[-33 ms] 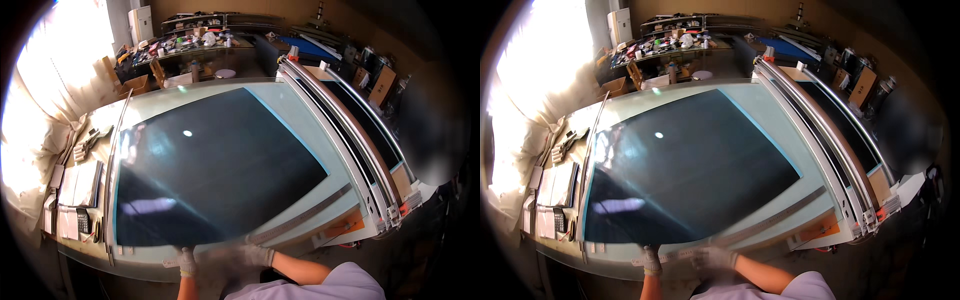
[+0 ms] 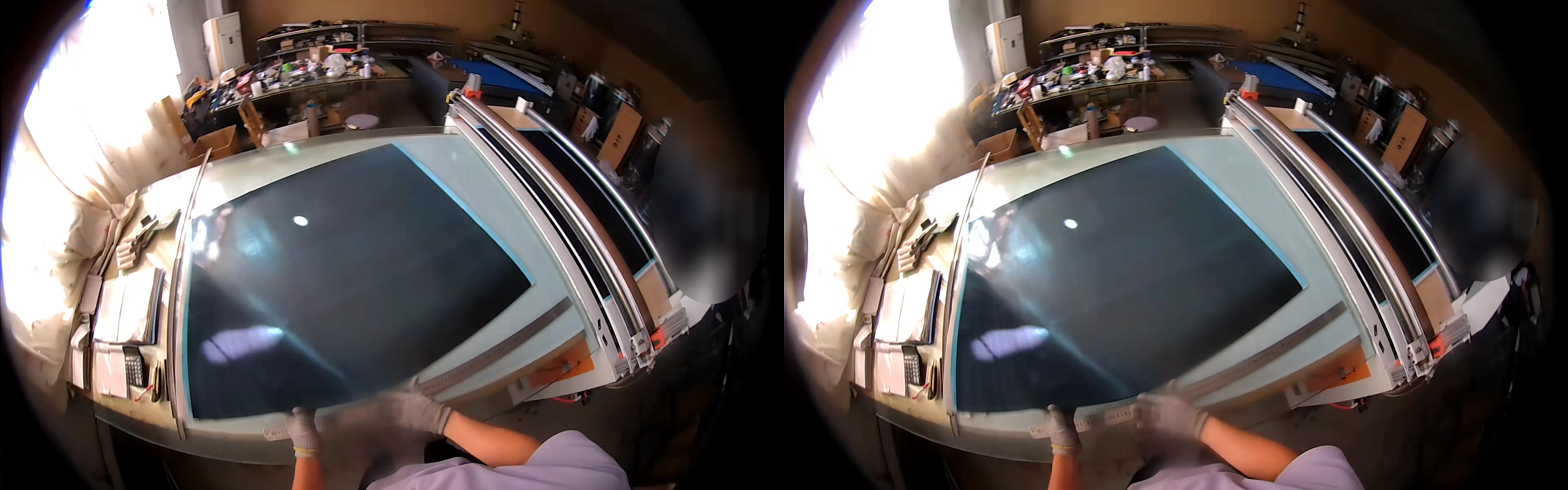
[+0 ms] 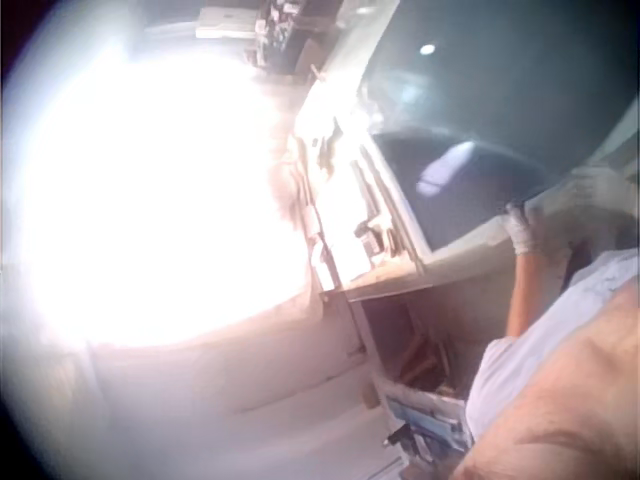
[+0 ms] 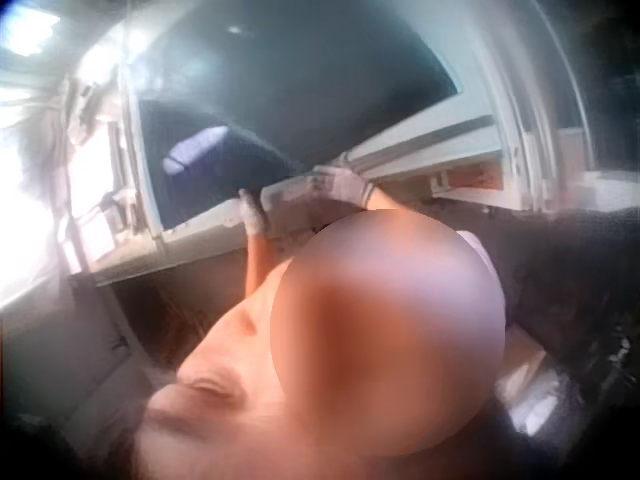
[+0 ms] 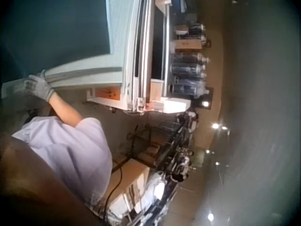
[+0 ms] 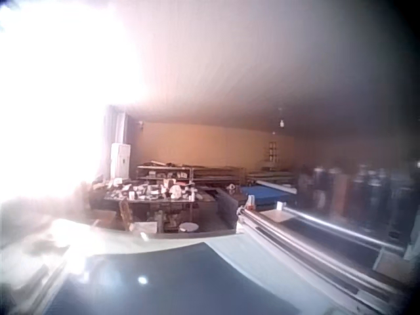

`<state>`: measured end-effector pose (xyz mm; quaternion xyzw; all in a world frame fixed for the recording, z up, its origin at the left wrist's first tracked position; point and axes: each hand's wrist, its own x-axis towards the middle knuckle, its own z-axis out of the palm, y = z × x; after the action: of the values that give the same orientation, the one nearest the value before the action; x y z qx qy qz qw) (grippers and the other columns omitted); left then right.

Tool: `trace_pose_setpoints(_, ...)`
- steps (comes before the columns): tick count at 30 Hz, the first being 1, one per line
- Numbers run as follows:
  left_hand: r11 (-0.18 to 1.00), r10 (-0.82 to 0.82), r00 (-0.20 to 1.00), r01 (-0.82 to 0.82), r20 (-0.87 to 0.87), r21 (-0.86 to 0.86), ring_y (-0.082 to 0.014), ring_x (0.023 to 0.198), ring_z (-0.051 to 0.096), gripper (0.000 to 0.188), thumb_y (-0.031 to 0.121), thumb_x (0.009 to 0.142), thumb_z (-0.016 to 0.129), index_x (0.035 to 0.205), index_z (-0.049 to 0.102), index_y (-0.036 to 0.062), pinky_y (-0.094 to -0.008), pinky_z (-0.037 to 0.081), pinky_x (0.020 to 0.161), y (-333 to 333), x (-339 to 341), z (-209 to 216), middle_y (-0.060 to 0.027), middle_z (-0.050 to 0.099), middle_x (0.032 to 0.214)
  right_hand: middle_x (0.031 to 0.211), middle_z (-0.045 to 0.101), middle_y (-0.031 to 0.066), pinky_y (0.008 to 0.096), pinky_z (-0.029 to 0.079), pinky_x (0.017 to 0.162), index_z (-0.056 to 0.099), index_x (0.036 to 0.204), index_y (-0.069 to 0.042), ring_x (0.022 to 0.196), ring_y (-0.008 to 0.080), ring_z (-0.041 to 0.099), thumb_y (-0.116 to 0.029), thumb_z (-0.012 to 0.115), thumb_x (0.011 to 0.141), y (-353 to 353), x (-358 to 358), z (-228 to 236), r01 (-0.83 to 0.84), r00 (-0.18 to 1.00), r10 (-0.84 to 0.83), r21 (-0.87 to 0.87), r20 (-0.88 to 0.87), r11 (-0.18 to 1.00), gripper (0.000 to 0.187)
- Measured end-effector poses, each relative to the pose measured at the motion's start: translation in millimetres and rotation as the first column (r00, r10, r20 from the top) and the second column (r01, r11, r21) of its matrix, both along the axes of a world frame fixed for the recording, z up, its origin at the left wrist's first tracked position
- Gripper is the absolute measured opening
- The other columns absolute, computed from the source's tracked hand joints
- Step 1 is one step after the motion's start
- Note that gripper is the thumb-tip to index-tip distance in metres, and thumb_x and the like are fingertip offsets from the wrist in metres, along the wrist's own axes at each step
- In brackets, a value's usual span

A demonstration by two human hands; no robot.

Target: The person measures and aligns a large sheet of glass on a cutting table using a metal ruler and a utility knife. They mark the glass and then operate a touchscreen control panel to initiate the cutting process. The person repeats the measuring and alignment steps for subsequent cuts.

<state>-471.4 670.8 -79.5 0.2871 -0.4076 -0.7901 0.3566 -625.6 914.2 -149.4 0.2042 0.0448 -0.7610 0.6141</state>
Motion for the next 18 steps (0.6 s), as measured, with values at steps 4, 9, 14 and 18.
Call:
trace_pose_setpoints(4, 0.996, 0.090, 0.946, -0.086, 0.313, -0.026, -0.0261, 0.094, 0.064, 0.065, 0.032, 0.091, 0.076, 0.133, 0.042, -0.0045, -0.0424, 0.060, 0.083, -3, 20, -4, -0.0168, 0.059, 0.117, 0.113, 0.065, 0.0130, 0.0496, 0.053, 0.101, 0.060, 0.105, -0.011, 0.111, 0.0299, 0.064, -0.046, 0.054, 0.103, 56, -95, 48, 0.687, 0.717, -0.524, 0.341, -0.460, 0.641, 0.035)
trace_pose_setpoints(9, 0.978, 0.199, 0.868, -0.202, 0.456, -0.043, -0.0251, 0.079, 0.066, 0.042, 0.018, 0.091, 0.072, 0.122, 0.054, -0.0031, -0.0382, 0.060, 0.066, 1, -8, 34, -0.0136, 0.064, 0.101, 0.079, 0.070, 0.0102, 0.0377, 0.058, 0.073, 0.065, 0.095, -0.007, 0.076, 0.0232, 0.070, -0.059, 0.044, 0.103, 153, -180, 30, 0.494, 0.752, 0.086, 0.645, -0.654, 0.583, 0.057)
trace_pose_setpoints(14, 0.999, 0.038, 0.953, -0.039, 0.299, -0.001, -0.0205, 0.087, 0.067, 0.037, 0.028, 0.093, 0.066, 0.118, 0.063, 0.0015, -0.0358, 0.050, 0.076, -28, -17, 70, -0.0062, 0.071, 0.106, 0.101, 0.070, 0.0143, 0.0419, 0.054, 0.088, 0.064, 0.108, -0.002, 0.098, 0.0265, 0.066, -0.075, 0.041, 0.093, 129, -88, 87, -0.205, 0.794, 0.502, 0.626, -0.343, 0.752, 0.077)
trace_pose_setpoints(18, 0.944, -0.009, 0.825, 0.193, 0.566, -0.267, -0.0314, 0.091, 0.068, 0.037, 0.022, 0.103, 0.054, 0.130, 0.060, -0.0023, -0.0333, 0.055, 0.075, -48, -10, 39, -0.0213, 0.070, 0.108, 0.127, 0.063, 0.0126, 0.0405, 0.047, 0.101, 0.058, 0.130, 0.000, 0.122, 0.0286, 0.055, -0.055, 0.066, 0.091, 138, -161, -11, 0.535, 0.845, -0.445, 0.437, -0.297, 0.723, 0.067)
